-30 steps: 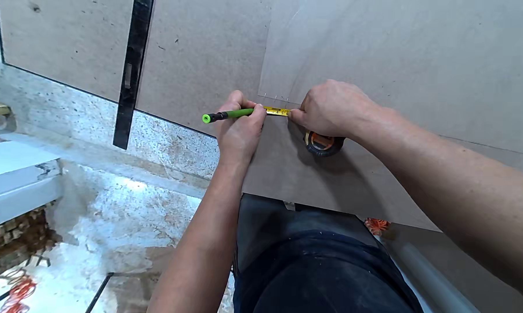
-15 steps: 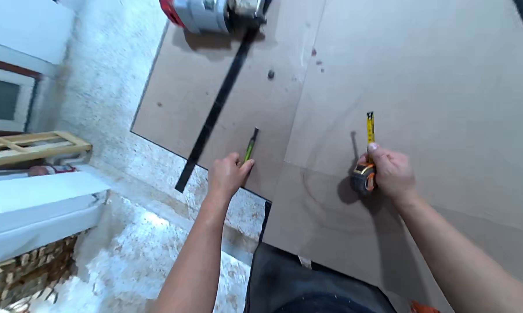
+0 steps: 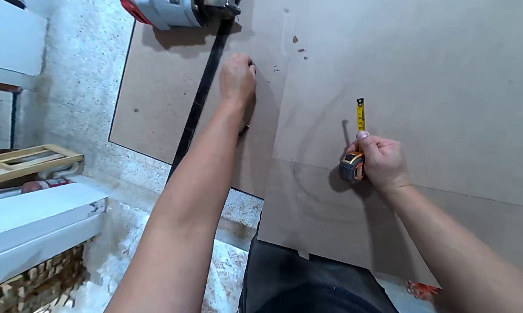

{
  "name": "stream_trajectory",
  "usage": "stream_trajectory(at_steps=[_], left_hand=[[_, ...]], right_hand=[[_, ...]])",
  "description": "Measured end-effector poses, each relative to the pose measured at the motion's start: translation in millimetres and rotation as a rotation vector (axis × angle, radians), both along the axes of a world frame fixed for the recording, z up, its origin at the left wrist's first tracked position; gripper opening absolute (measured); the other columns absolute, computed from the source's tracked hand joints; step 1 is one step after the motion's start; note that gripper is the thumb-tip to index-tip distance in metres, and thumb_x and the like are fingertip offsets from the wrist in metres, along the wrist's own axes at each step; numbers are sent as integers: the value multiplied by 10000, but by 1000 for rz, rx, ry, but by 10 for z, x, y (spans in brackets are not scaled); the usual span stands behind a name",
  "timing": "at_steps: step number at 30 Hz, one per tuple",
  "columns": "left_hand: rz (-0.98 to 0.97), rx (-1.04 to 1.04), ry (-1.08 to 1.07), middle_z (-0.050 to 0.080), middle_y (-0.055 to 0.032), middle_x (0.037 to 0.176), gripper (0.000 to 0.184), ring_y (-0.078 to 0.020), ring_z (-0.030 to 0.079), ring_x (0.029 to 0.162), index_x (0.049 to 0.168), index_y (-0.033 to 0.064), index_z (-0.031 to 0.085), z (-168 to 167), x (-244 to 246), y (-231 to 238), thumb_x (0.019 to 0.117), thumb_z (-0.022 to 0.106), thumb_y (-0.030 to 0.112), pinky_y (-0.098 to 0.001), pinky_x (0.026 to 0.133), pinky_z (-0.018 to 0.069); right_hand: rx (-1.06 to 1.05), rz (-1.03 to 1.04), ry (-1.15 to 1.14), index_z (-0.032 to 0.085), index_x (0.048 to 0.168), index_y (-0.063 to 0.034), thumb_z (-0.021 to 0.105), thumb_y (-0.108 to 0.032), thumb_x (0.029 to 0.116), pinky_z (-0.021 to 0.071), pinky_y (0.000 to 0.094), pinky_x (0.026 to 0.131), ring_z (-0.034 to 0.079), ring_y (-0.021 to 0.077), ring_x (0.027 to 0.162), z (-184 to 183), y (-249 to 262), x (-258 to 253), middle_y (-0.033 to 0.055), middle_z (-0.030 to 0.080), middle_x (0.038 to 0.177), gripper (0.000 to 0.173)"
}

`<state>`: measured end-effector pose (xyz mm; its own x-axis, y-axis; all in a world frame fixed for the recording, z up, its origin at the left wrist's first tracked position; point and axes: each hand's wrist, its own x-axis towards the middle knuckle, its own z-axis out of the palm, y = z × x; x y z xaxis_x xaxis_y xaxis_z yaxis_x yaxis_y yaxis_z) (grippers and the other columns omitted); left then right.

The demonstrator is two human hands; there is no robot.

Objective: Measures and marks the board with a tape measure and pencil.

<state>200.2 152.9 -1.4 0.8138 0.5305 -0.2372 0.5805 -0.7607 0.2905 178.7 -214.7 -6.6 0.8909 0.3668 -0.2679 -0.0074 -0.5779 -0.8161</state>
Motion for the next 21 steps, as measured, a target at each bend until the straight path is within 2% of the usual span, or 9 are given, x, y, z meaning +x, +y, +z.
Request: stream_trajectory(at_steps=[2,4,8,9,11,13,16,19,21], left_hand=[[12,-78,-74,727,-113,1144,239,-249,692,1100,1161,77,721,100,-183,-69,991,618,210,-481,999,534],[18,-220,-177,733,-77,1006,192,-190,715,930,1104,77,707,175,-637,-256,955,666,190,-455,864,594],[124,-491,-232,743,-29,930,129,-123,709,752,1033,74,746,144,-1758,-929,946,747,170,-376,701,632],[126,-494,-238,745,-16,953,109,-104,707,772,1032,86,750,117,-1938,-1087,956,741,164,-352,714,628],[78,-415,-255,732,-2,1044,103,-70,706,908,1061,103,754,55,-2137,-1309,993,704,163,-305,818,616],[-9,-271,-271,732,-36,1067,127,-107,702,990,1070,71,750,-4,-2176,-1402,1010,672,152,-324,893,598],[-121,-96,-314,719,-75,975,120,-194,692,956,991,36,740,-91,-2108,-1442,1002,661,125,-361,868,586],[-157,-36,-358,699,-81,887,123,-220,686,895,925,31,713,-141,-1960,-1410,992,647,111,-362,825,579],[-160,-43,-329,695,-74,882,128,-210,686,894,923,37,708,-110,-2037,-1423,999,641,116,-357,825,580]], right_hand=[[22,-5,-7,729,772,-184,423,-444,1099,511,311,557,616,28,598,-29,-6,-1,-72,687,689,517],[44,6,-23,735,778,-188,426,-436,1100,518,320,563,619,32,604,-62,-23,7,-72,692,696,511],[36,19,-33,726,767,-201,419,-438,1094,496,338,554,606,37,592,-80,-36,-5,-77,675,676,507],[35,19,-35,723,764,-201,416,-440,1095,490,344,545,602,43,582,-78,-37,-8,-71,666,663,510],[47,23,-42,722,758,-195,417,-430,1098,485,345,541,598,45,578,-84,-41,-8,-68,660,654,513],[48,27,-45,720,748,-202,422,-428,1095,481,344,540,596,42,576,-82,-47,-13,-73,659,651,510],[47,38,-50,721,750,-209,427,-429,1093,476,341,537,595,39,578,-78,-56,-2,-80,660,653,503],[47,55,-52,728,764,-202,436,-426,1091,486,330,548,603,32,587,-85,-69,9,-79,669,664,492],[45,53,-45,731,764,-203,440,-428,1091,489,330,552,605,32,589,-86,-64,-11,-77,671,666,493]])
